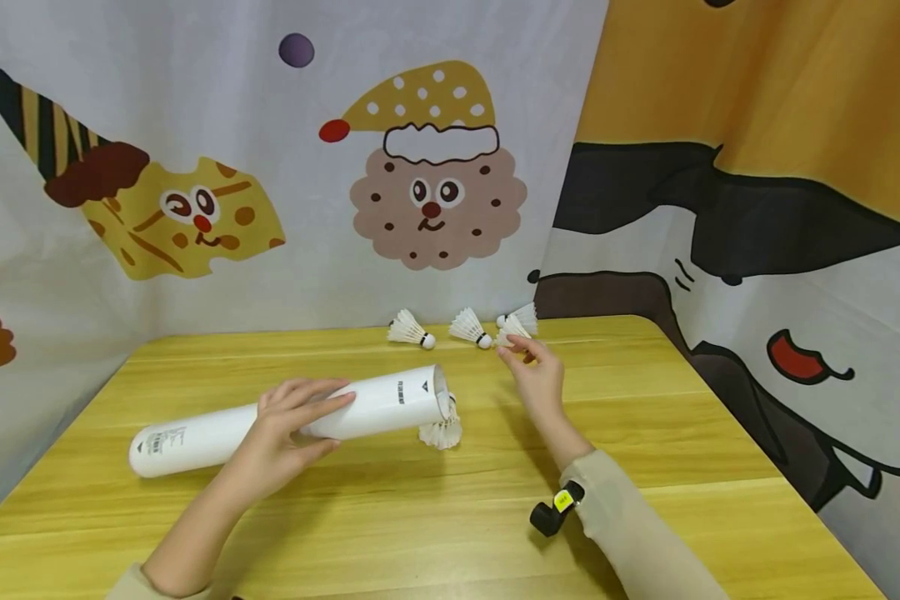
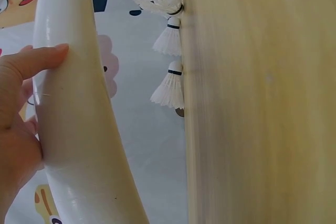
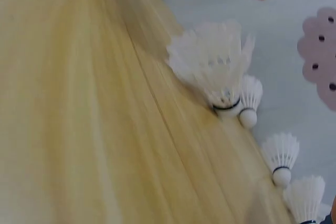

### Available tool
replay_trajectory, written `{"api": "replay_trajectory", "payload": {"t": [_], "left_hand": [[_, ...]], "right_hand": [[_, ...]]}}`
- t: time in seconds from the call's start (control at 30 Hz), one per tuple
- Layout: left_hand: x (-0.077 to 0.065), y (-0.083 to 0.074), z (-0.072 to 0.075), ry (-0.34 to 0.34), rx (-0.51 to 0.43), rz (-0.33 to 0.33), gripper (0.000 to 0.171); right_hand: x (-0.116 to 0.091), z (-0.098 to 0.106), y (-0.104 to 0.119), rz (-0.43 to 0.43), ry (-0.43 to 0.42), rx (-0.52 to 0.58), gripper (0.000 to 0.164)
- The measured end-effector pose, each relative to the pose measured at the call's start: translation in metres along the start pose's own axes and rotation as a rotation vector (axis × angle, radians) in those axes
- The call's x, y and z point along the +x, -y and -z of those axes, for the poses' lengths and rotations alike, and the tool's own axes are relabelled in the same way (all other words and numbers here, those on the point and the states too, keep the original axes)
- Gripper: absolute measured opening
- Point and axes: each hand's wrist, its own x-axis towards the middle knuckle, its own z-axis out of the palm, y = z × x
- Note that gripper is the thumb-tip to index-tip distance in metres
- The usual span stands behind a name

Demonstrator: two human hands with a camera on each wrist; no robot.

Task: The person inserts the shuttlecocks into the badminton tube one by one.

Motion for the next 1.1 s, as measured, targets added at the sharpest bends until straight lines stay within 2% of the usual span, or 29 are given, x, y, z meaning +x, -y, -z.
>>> {"api": "replay_trajectory", "payload": {"t": [0.17, 0.63, 0.9, 1.1], "left_hand": [[0.0, -0.001, 0.001, -0.002, 0.003, 0.001, 0.072], [0.0, -0.004, 0.002, -0.005, -0.007, 0.004, 0.071], [0.003, -0.005, -0.001, -0.003, -0.022, 0.002, 0.073], [0.003, -0.005, 0.001, 0.0, -0.011, 0.0, 0.072]], "right_hand": [[0.009, -0.003, -0.01, 0.008, -0.043, -0.084, 0.026], [0.026, -0.019, -0.036, -0.123, -0.118, -0.335, 0.037], [0.031, -0.027, -0.045, -0.221, -0.137, -0.409, 0.044], [0.034, -0.034, -0.047, -0.227, -0.136, -0.468, 0.051]]}}
